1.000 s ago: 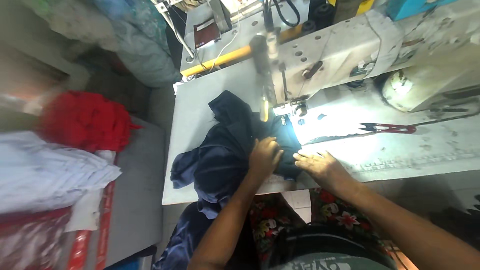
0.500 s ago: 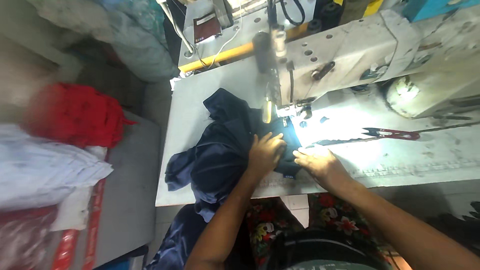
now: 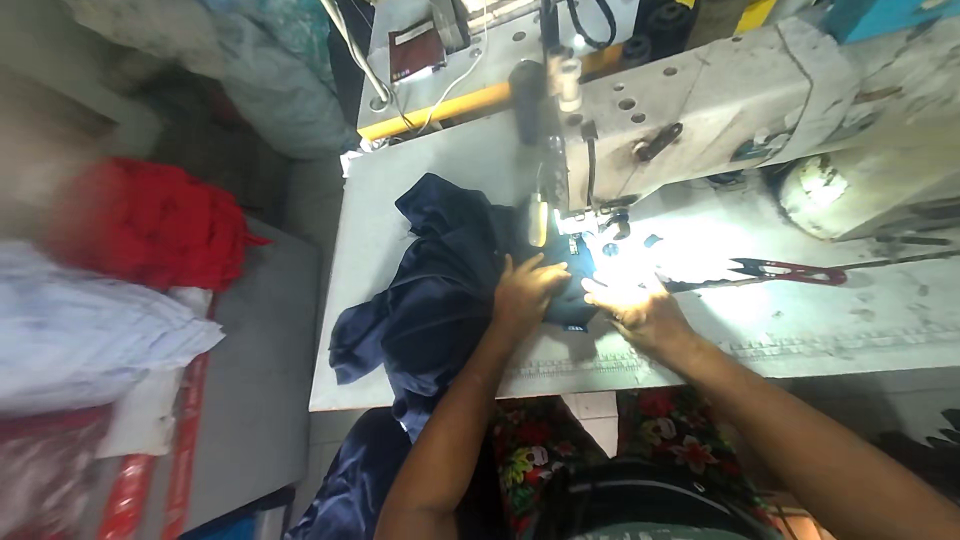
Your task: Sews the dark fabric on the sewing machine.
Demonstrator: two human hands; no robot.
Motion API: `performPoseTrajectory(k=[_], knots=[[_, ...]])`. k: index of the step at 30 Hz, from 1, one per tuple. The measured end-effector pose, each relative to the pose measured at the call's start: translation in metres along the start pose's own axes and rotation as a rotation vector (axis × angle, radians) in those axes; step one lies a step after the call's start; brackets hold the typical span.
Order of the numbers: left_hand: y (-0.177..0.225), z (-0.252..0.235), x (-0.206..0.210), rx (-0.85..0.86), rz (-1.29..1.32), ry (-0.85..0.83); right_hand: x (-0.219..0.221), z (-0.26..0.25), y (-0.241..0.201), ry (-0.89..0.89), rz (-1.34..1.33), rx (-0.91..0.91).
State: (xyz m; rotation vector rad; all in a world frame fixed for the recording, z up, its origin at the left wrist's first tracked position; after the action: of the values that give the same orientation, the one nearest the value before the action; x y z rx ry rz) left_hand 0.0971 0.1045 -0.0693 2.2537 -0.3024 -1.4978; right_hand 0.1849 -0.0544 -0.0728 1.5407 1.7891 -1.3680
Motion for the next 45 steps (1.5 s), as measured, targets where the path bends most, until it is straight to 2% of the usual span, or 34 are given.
performPoseTrajectory(k=[4,9,14,22,45], knots=[[-0.006,-0.008,0.0,-0.038,-0.01,0.0,-0.002,-0.004,0.002,0.033,0.05,-0.011],[0.005,-0.005,0.0,0.03,-0.022,0.023,-0.002,0.0,-0.007,0.059,0.155,0.01],[0.028,0.006,0.005,-0.046,-0.128,-0.103,-0.001,0.005,-0.008,0.026,0.178,0.039],[0.023,0.01,0.011,-0.002,-0.159,-0.029,-0.002,0.004,-0.008,0.053,0.22,0.045],[0.019,0.001,0.015,-0.057,-0.178,-0.044,0.002,-0.006,-0.003,0.054,0.235,0.09]])
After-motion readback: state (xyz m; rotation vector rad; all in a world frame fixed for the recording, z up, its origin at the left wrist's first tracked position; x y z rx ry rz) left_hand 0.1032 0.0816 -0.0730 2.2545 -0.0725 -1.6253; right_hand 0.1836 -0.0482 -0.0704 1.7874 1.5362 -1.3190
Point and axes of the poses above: each hand's wrist, its own z-axis away from the middle knuckle, its own x-axis out of the palm, y = z × x, the point moved 5 cm from there along -z, towards the middle knuckle
